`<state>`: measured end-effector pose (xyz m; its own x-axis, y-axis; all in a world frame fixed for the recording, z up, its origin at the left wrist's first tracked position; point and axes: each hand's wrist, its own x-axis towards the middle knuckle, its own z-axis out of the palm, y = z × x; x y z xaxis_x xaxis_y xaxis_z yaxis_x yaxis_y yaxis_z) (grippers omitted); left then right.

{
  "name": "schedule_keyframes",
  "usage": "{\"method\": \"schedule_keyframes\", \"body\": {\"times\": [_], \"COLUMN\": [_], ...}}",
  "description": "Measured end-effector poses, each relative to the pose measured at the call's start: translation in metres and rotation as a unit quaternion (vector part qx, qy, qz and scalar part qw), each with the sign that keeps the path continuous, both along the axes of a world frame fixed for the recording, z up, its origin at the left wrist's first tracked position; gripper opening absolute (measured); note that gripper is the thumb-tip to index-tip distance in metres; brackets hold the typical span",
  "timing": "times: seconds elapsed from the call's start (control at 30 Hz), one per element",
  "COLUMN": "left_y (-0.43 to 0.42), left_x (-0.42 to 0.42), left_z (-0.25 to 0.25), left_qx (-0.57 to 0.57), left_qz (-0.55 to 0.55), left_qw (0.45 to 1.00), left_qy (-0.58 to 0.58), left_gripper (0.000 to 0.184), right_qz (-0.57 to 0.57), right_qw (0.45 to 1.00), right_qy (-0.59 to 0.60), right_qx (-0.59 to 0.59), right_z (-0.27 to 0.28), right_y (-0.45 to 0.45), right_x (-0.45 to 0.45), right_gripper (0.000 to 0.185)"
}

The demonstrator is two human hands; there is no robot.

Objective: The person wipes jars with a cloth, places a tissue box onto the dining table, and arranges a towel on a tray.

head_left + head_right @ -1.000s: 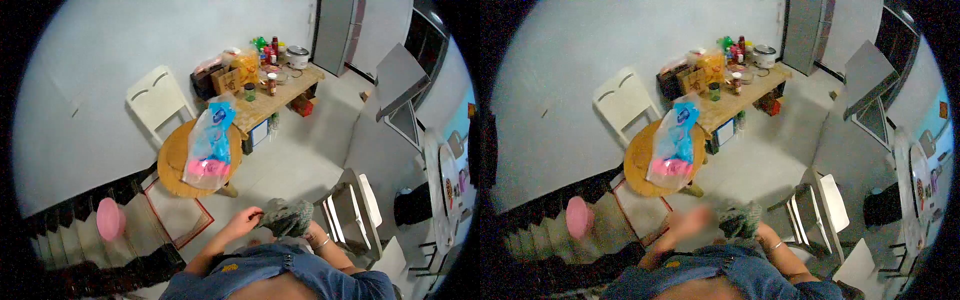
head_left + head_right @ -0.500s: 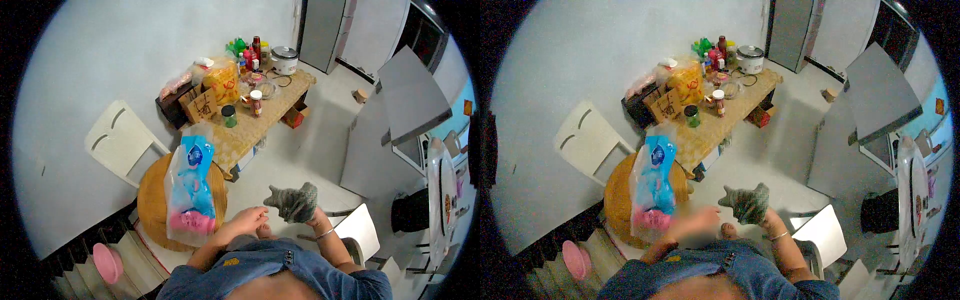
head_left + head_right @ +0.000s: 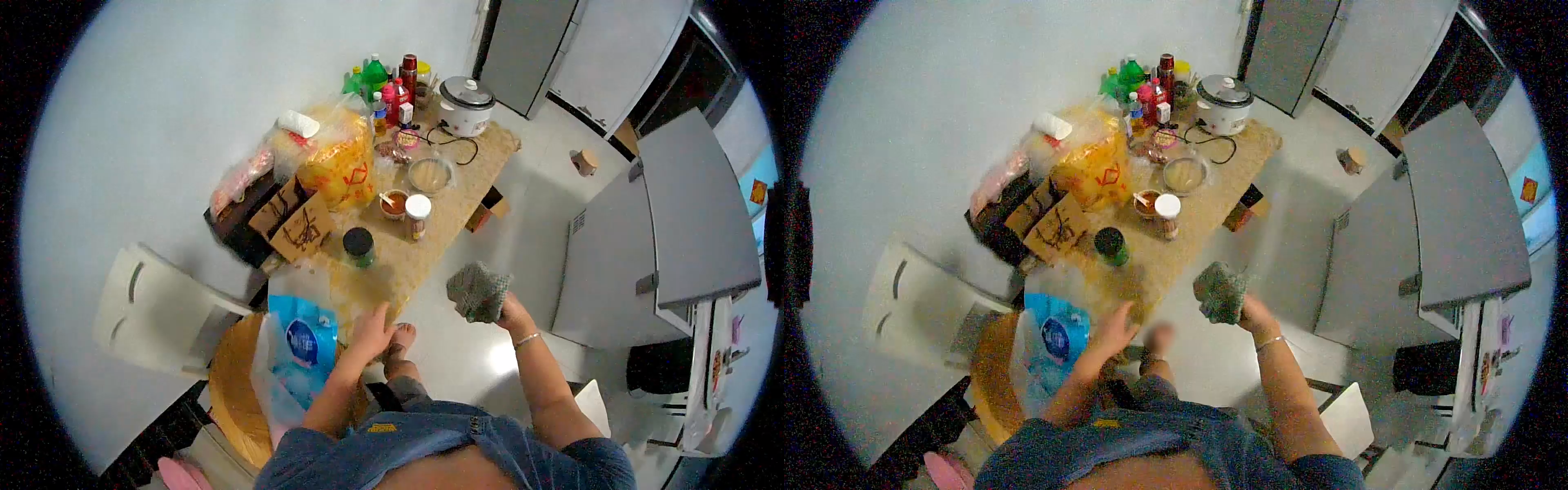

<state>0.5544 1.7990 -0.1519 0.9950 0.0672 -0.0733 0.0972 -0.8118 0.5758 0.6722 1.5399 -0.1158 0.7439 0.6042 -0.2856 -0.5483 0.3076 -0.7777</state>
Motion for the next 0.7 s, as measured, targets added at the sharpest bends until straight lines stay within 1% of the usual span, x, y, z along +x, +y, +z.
{"method": "schedule_keyframes", "body": {"times": [0.03, 0.07, 0.1, 0.17, 0.2, 0.23, 0.3, 0.33, 0.37, 0.4, 0.43, 0.5, 0.53, 0.6, 0.63, 0.7], "left_y": [0.014, 0.029, 0.044, 0.067, 0.075, 0.080, 0.075, 0.074, 0.070, 0.066, 0.062, 0.051, 0.048, 0.042, 0.041, 0.040], "left_x": [0.019, 0.039, 0.059, 0.099, 0.116, 0.135, 0.172, 0.189, 0.207, 0.220, 0.232, 0.252, 0.257, 0.260, 0.261, 0.259], "left_z": [-0.006, -0.018, -0.027, -0.043, -0.049, -0.047, -0.048, -0.054, -0.066, -0.076, -0.077, -0.078, -0.081, -0.092, -0.096, -0.104], "left_qx": [0.006, -0.028, -0.029, -0.019, -0.059, -0.062, -0.037, -0.038, -0.080, -0.122, -0.123, -0.181, -0.183, -0.279, -0.279, -0.337], "left_qz": [0.021, 0.044, 0.042, 0.053, 0.044, 0.041, 0.023, 0.022, 0.031, 0.039, 0.037, 0.075, 0.072, 0.052, 0.052, 0.060], "left_qw": [1.000, 0.999, 0.999, 0.998, 0.997, 0.997, 0.999, 0.999, 0.996, 0.991, 0.991, 0.975, 0.974, 0.956, 0.955, 0.940], "left_qy": [-0.003, 0.003, 0.009, -0.005, -0.011, -0.003, -0.022, -0.015, 0.007, 0.028, 0.033, 0.105, 0.109, 0.080, 0.084, 0.012], "left_gripper": [0.049, 0.050, 0.050, 0.051, 0.050, 0.050, 0.056, 0.056, 0.060, 0.064, 0.064, 0.068, 0.068, 0.067, 0.067, 0.063], "right_qz": [0.022, 0.045, 0.043, -0.012, -0.016, -0.028, -0.039, -0.045, -0.051, -0.013, -0.014, 0.056, 0.054, 0.067, 0.067, 0.073], "right_qw": [0.999, 0.995, 0.995, 0.997, 0.996, 0.995, 0.993, 0.992, 0.989, 0.983, 0.982, 0.965, 0.964, 0.952, 0.953, 0.888], "right_qy": [0.034, 0.069, 0.075, 0.077, 0.085, 0.091, 0.102, 0.087, 0.071, 0.050, 0.055, -0.026, -0.022, -0.126, -0.123, -0.289], "right_qx": [-0.027, -0.050, -0.051, -0.022, -0.026, -0.032, -0.042, -0.080, -0.120, -0.178, -0.179, -0.257, -0.259, -0.269, -0.269, -0.350], "right_z": [-0.012, -0.023, -0.033, -0.052, -0.059, -0.065, -0.075, -0.077, -0.084, -0.097, -0.102, -0.111, -0.114, -0.124, -0.132, -0.156], "right_y": [0.008, 0.021, 0.034, 0.055, 0.064, 0.075, 0.089, 0.097, 0.103, 0.106, 0.113, 0.131, 0.142, 0.164, 0.169, 0.177], "right_x": [0.025, 0.049, 0.070, 0.106, 0.123, 0.141, 0.169, 0.180, 0.192, 0.205, 0.214, 0.225, 0.227, 0.230, 0.231, 0.232], "right_gripper": [0.040, 0.040, 0.040, 0.043, 0.043, 0.042, 0.042, 0.043, 0.045, 0.045, 0.045, 0.048, 0.048, 0.052, 0.052, 0.057]}}
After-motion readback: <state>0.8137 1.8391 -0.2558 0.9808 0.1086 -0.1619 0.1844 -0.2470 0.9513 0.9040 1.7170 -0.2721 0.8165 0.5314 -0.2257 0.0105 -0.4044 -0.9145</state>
